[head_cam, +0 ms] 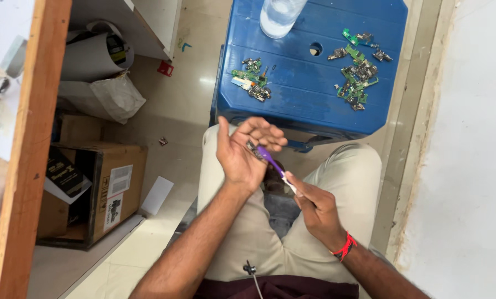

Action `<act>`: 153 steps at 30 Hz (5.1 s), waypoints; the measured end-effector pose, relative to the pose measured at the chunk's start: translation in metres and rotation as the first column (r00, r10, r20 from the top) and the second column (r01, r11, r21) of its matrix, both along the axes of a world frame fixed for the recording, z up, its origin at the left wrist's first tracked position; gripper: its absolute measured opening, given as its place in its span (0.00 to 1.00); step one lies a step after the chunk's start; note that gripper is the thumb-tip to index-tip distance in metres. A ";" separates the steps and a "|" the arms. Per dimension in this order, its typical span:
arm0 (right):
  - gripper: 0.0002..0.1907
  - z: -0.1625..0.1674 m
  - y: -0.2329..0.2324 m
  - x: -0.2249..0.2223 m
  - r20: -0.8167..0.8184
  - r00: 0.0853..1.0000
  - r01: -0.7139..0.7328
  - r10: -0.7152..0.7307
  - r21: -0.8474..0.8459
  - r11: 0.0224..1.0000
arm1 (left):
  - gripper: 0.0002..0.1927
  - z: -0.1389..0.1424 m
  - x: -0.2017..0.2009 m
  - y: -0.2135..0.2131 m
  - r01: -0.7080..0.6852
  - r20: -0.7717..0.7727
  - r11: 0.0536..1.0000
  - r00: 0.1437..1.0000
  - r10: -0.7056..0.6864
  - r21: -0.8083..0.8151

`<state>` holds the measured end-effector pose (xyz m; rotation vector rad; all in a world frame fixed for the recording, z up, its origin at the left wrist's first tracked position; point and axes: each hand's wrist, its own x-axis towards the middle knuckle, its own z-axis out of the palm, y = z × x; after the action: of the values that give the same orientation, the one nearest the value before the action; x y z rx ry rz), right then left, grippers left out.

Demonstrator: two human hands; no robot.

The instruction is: The person sits on the floor and cleans small circuit boards one at a time, scrubbing each board with a toothbrush over their lap and placing the cleaned boards on a blue plastic stool. A spray bottle of liquid sits on the stool beside the boards.

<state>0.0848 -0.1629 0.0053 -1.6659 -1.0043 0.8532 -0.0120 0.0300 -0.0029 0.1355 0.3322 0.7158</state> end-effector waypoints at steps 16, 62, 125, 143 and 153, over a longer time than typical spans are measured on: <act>0.27 0.006 0.028 0.002 0.192 0.975 -0.115 0.112 0.005 0.993 | 0.41 0.000 0.000 0.011 0.042 -0.086 0.999 0.995 -0.042 0.001; 0.27 0.040 0.013 -0.004 0.248 0.961 -0.123 0.120 -0.007 0.992 | 0.41 0.008 -0.009 -0.008 -0.026 0.046 0.999 0.999 0.025 0.024; 0.23 0.026 0.007 0.014 0.187 0.982 -0.026 0.037 -0.062 0.998 | 0.41 0.011 -0.010 -0.013 0.050 0.104 0.990 0.992 -0.064 0.134; 0.22 0.028 0.005 0.010 0.149 0.972 0.158 -0.180 0.144 0.977 | 0.40 0.019 0.017 -0.069 0.176 -0.031 0.984 0.984 -0.176 -0.009; 0.12 0.050 0.006 0.012 0.239 0.961 0.142 -0.140 0.010 0.990 | 0.37 0.035 0.016 -0.089 0.253 0.097 0.965 0.961 -0.259 0.074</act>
<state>0.0968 -0.1570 0.0557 -1.8543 -1.0295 0.5720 0.0038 -0.0589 0.0323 0.1939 0.1867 0.4743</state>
